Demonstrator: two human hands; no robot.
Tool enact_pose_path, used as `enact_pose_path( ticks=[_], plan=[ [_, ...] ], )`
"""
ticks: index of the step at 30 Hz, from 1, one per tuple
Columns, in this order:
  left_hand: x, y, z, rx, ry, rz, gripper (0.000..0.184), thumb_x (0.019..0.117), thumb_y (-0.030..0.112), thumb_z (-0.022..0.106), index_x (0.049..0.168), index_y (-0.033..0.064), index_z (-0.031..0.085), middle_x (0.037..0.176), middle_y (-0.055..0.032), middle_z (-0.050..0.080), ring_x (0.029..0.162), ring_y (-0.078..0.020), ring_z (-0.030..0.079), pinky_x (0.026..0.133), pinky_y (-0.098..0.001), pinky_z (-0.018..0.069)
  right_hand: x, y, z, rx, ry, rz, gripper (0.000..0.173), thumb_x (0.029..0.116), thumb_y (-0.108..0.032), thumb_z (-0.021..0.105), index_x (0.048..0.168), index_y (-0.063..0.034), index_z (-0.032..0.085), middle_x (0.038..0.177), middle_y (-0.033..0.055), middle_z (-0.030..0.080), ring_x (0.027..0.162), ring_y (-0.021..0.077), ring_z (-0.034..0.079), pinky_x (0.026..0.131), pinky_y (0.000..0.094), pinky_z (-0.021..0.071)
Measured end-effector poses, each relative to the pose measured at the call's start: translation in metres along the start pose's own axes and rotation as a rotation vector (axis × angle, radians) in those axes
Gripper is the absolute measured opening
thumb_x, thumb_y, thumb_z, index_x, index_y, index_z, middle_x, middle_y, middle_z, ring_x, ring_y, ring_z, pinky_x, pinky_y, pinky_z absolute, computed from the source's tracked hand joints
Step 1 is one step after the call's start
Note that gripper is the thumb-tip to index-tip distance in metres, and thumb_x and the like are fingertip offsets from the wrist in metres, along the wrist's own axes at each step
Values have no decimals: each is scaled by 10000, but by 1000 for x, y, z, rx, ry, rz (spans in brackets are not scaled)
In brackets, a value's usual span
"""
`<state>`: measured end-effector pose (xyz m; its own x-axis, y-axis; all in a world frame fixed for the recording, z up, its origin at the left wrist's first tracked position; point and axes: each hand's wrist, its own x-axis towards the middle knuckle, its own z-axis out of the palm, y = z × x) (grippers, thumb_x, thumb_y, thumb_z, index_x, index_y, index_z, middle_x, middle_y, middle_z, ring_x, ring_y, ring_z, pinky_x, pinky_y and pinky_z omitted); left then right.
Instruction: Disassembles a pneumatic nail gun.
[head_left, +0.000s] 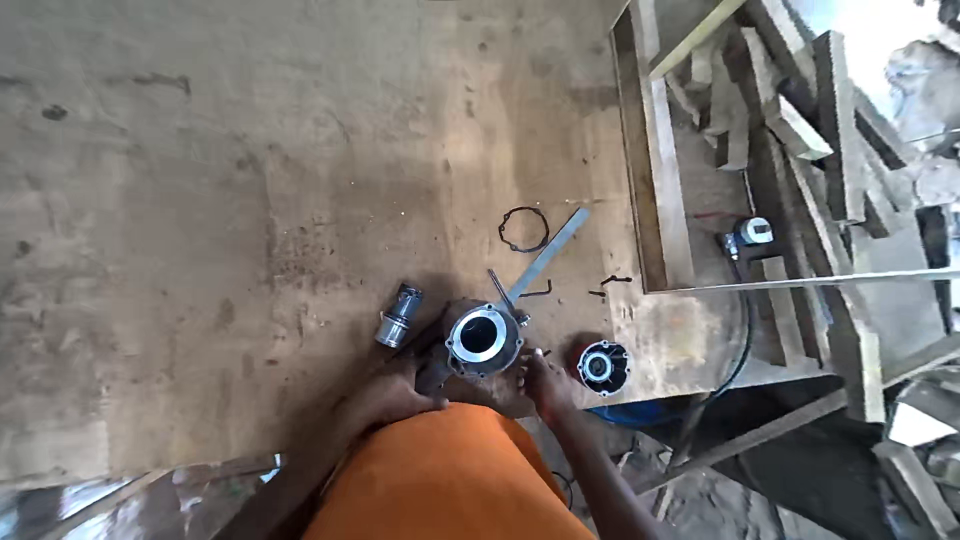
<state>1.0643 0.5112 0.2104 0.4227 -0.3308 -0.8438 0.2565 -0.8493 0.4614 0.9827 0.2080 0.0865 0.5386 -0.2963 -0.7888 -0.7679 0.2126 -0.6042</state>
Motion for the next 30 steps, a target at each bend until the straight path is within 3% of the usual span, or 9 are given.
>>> enact_pose_path(
  ticks=[3, 7, 11, 15, 17, 20, 23, 26, 30],
  plan=[
    [-21, 8, -6, -105, 25, 86, 668, 872, 449, 787, 1407, 108, 576, 1234, -104, 683, 1135, -209, 658, 1029, -458, 521, -12, 3, -5, 3, 3, -55, 495, 1128, -351, 333, 1111, 28, 651, 762, 93, 651, 590, 171, 604, 559, 351, 542],
    [-77, 5, -29, -313, 12, 324, 279, 879, 351, 760, 1066, 152, 700, 877, 14, 700, 737, -106, 666, 694, -322, 590, -24, 18, -20, 9, 33, -72, 481, 1127, -355, 348, 1135, 21, 648, 759, 92, 647, 591, 170, 603, 554, 348, 541],
    [-127, -10, -56, -454, 108, 445, 295, 853, 395, 792, 1029, 168, 723, 805, -35, 700, 627, -155, 662, 589, -323, 602, -25, 25, -19, 70, 47, -55, 467, 1125, -352, 366, 1138, 11, 661, 777, 93, 659, 604, 170, 611, 560, 344, 544],
    [-134, -31, -75, -338, 476, 263, 242, 831, 290, 751, 1022, 151, 705, 725, -59, 681, 569, -203, 649, 535, -374, 579, -31, 31, -5, 75, 26, -32, 457, 1121, -334, 392, 1055, 24, 668, 746, 95, 662, 592, 176, 625, 556, 345, 555],
    [-105, -47, -84, -163, 656, 75, 265, 915, 298, 768, 1077, 104, 689, 779, -111, 689, 630, -273, 668, 586, -496, 585, -33, 35, 3, 62, 3, -21, 442, 1118, -325, 415, 1041, 31, 666, 741, 105, 667, 592, 187, 638, 556, 351, 566],
    [-44, -84, -93, 53, 800, -212, 472, 919, 397, 769, 1143, -5, 665, 972, -270, 682, 888, -472, 670, 779, -726, 514, -44, 40, 11, 39, -60, 1, 389, 1114, -290, 434, 1086, 29, 655, 760, 104, 669, 606, 185, 644, 577, 350, 575],
    [-3, -116, -95, 137, 826, -275, 511, 918, 388, 752, 1159, -54, 658, 1054, -316, 674, 1000, -523, 653, 841, -748, 491, -62, 47, 14, 35, -54, 21, 345, 1109, -261, 454, 1127, 23, 648, 754, 85, 661, 587, 160, 633, 557, 316, 565],
    [20, -131, -84, 185, 832, -246, 510, 937, 400, 723, 1140, -64, 666, 1057, -324, 675, 1010, -521, 657, 843, -738, 495, -77, 59, 19, 49, 29, 27, 302, 1096, -229, 490, 1117, 26, 651, 747, 79, 663, 573, 146, 629, 544, 301, 559],
    [37, -133, -72, 190, 797, -215, 566, 956, 440, 699, 1208, -63, 638, 1097, -330, 673, 1050, -525, 654, 874, -733, 496, -85, 76, 42, 62, 80, -29, 260, 1073, -156, 526, 1232, 30, 614, 904, 139, 712, 714, 199, 695, 661, 355, 604]
  ],
)
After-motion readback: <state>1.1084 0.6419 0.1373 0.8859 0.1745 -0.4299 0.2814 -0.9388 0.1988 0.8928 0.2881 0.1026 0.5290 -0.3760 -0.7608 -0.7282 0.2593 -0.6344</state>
